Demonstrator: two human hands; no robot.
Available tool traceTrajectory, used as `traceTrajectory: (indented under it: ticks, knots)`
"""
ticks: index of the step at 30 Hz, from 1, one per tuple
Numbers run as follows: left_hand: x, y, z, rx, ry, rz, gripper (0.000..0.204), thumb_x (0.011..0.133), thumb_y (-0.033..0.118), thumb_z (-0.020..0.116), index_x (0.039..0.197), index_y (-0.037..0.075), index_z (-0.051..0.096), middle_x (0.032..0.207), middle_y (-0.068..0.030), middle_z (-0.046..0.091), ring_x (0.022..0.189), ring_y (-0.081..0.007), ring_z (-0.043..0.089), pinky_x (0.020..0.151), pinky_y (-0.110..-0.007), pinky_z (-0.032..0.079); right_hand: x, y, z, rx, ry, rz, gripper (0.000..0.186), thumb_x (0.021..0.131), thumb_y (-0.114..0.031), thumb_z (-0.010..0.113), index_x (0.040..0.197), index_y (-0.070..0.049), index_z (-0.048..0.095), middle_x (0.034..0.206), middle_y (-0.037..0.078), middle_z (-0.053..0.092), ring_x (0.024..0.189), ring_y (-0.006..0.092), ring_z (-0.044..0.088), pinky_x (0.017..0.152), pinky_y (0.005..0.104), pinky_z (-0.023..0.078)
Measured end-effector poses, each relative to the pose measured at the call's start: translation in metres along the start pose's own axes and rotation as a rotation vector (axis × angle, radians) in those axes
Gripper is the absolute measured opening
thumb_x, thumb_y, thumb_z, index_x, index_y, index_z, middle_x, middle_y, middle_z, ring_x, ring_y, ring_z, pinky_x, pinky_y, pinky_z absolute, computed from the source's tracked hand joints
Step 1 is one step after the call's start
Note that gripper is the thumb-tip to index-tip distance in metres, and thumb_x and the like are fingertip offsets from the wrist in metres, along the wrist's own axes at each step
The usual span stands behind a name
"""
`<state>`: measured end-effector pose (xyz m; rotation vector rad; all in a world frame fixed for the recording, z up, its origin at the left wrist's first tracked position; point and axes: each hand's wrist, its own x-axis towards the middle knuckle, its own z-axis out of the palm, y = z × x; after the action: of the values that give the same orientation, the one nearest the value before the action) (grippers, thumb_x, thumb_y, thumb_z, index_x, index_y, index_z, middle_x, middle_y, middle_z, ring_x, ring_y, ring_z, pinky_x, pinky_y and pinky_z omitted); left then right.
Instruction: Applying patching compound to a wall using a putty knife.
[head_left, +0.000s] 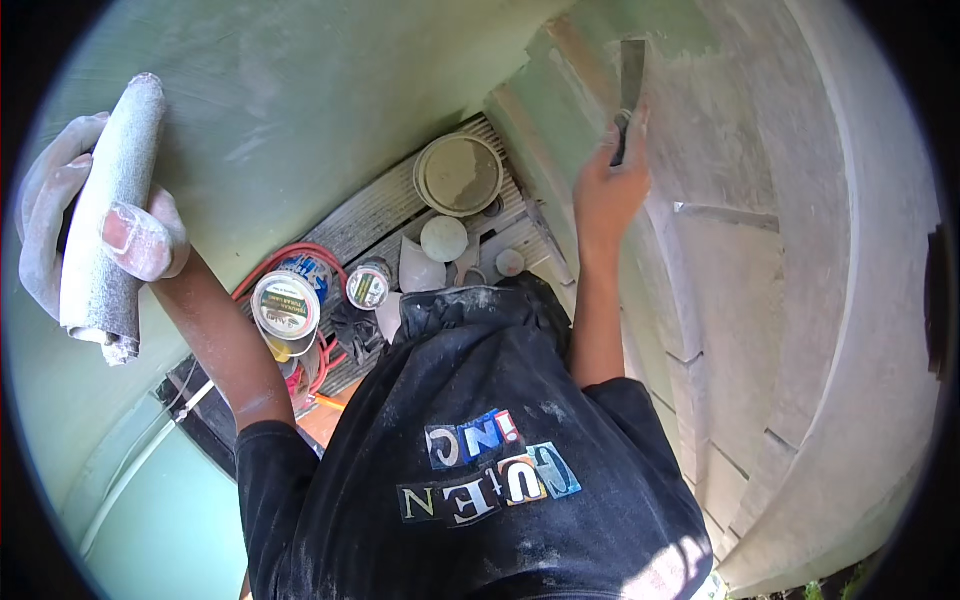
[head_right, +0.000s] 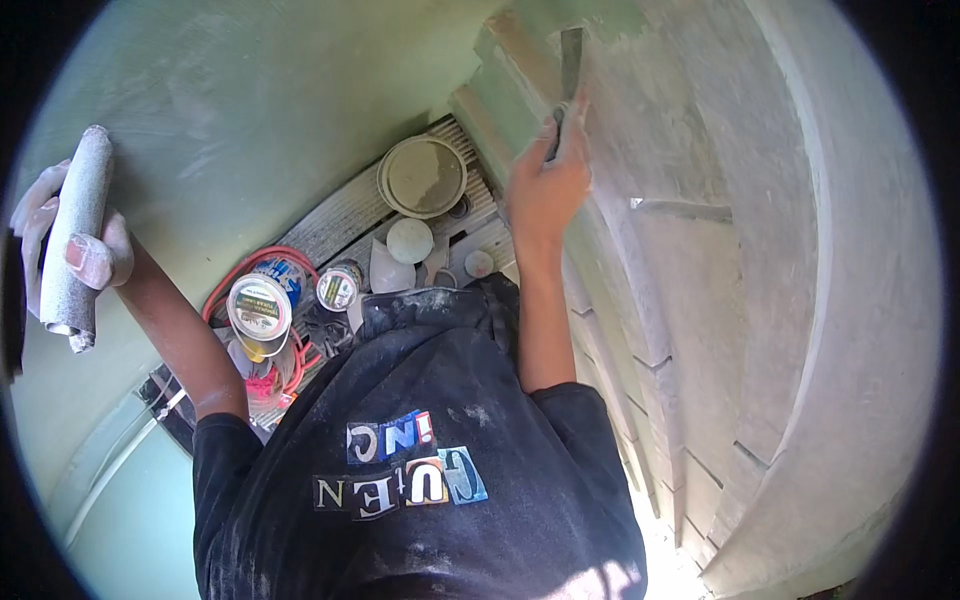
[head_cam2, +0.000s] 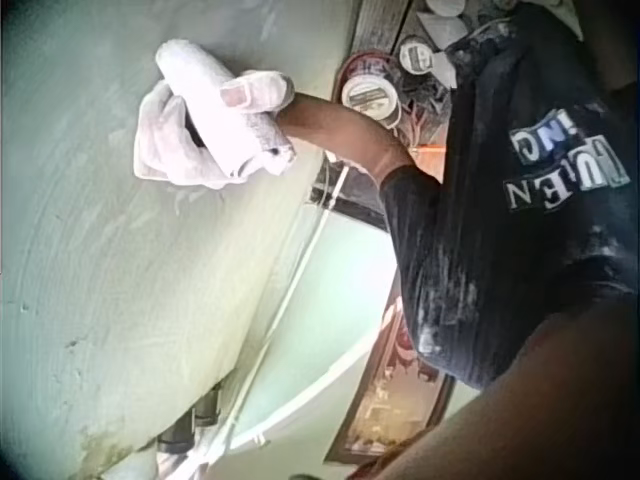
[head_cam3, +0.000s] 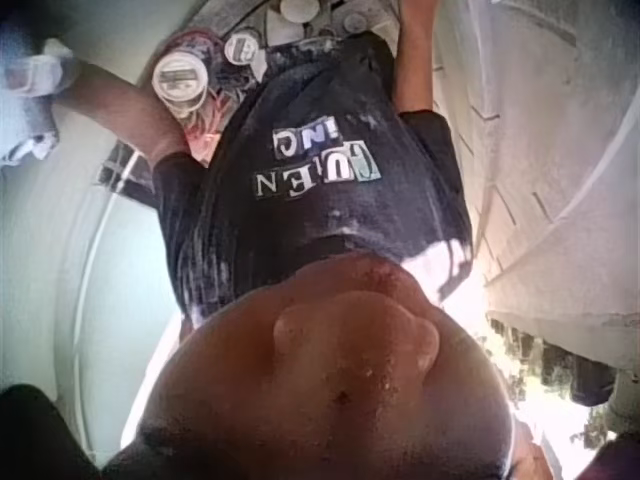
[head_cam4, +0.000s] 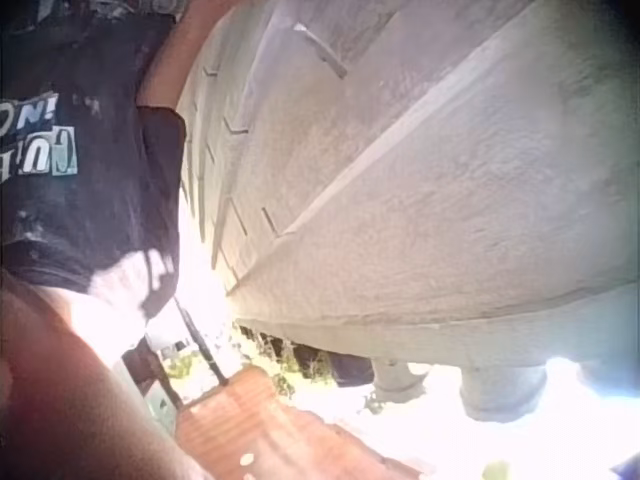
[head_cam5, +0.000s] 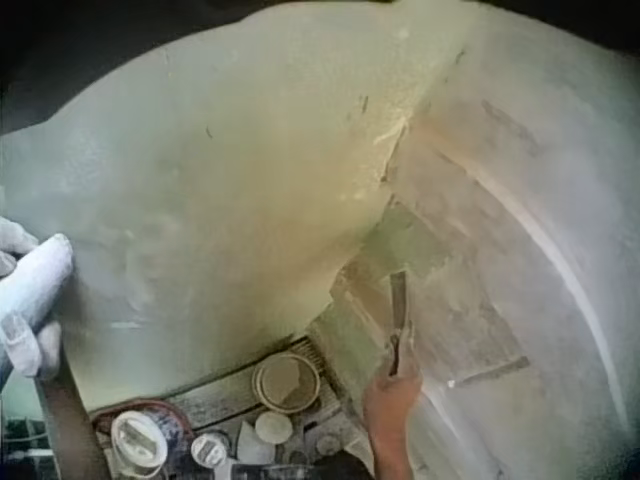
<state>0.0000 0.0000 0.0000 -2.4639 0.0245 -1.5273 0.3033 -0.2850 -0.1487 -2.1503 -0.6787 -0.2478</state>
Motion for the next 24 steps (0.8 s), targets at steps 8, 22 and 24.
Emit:
traceTrajectory:
  ticks: [8, 22, 24]
  knots:
    - [-0.002, 0.002, -0.002, -0.042, 0.008, 0.0, 0.034, 0.077, 0.024, 0.074, 0.093, -0.001, 0.058, 0.082, -0.0213, 0.072, 0.074, -0.0283, 0.07, 0.075, -0.037, 0.057, 0.001, 0.004, -0.012, -0.009, 0.045, -0.064, 0.049, 0.098, -0.003, 0.053, 0.147, 0.004, 0.049, 0.137, 0.029, 0.059, 0.126, 0.0426, 0.06, 0.105, 0.0407, 0.046]
    - [0.003, 0.012, 0.005, 0.087, 0.045, -0.002, 0.035, 0.087, 0.029, 0.062, 0.091, -0.005, 0.054, 0.073, -0.0257, 0.068, 0.064, -0.0332, 0.07, 0.063, -0.042, 0.059, -0.013, 0.015, -0.015, -0.061, 0.031, -0.055, 0.05, 0.099, -0.005, 0.055, 0.149, -0.005, 0.05, 0.134, 0.025, 0.063, 0.12, 0.0316, 0.067, 0.098, 0.0345, 0.049]
    - [0.007, 0.012, 0.004, 0.099, 0.012, 0.03, 0.034, 0.087, 0.028, 0.063, 0.093, -0.004, 0.054, 0.075, -0.0257, 0.068, 0.064, -0.033, 0.07, 0.064, -0.041, 0.059, -0.014, 0.021, -0.016, -0.057, 0.065, -0.094, 0.051, 0.099, -0.005, 0.056, 0.149, -0.007, 0.05, 0.132, 0.025, 0.064, 0.118, 0.0316, 0.068, 0.097, 0.0345, 0.049]
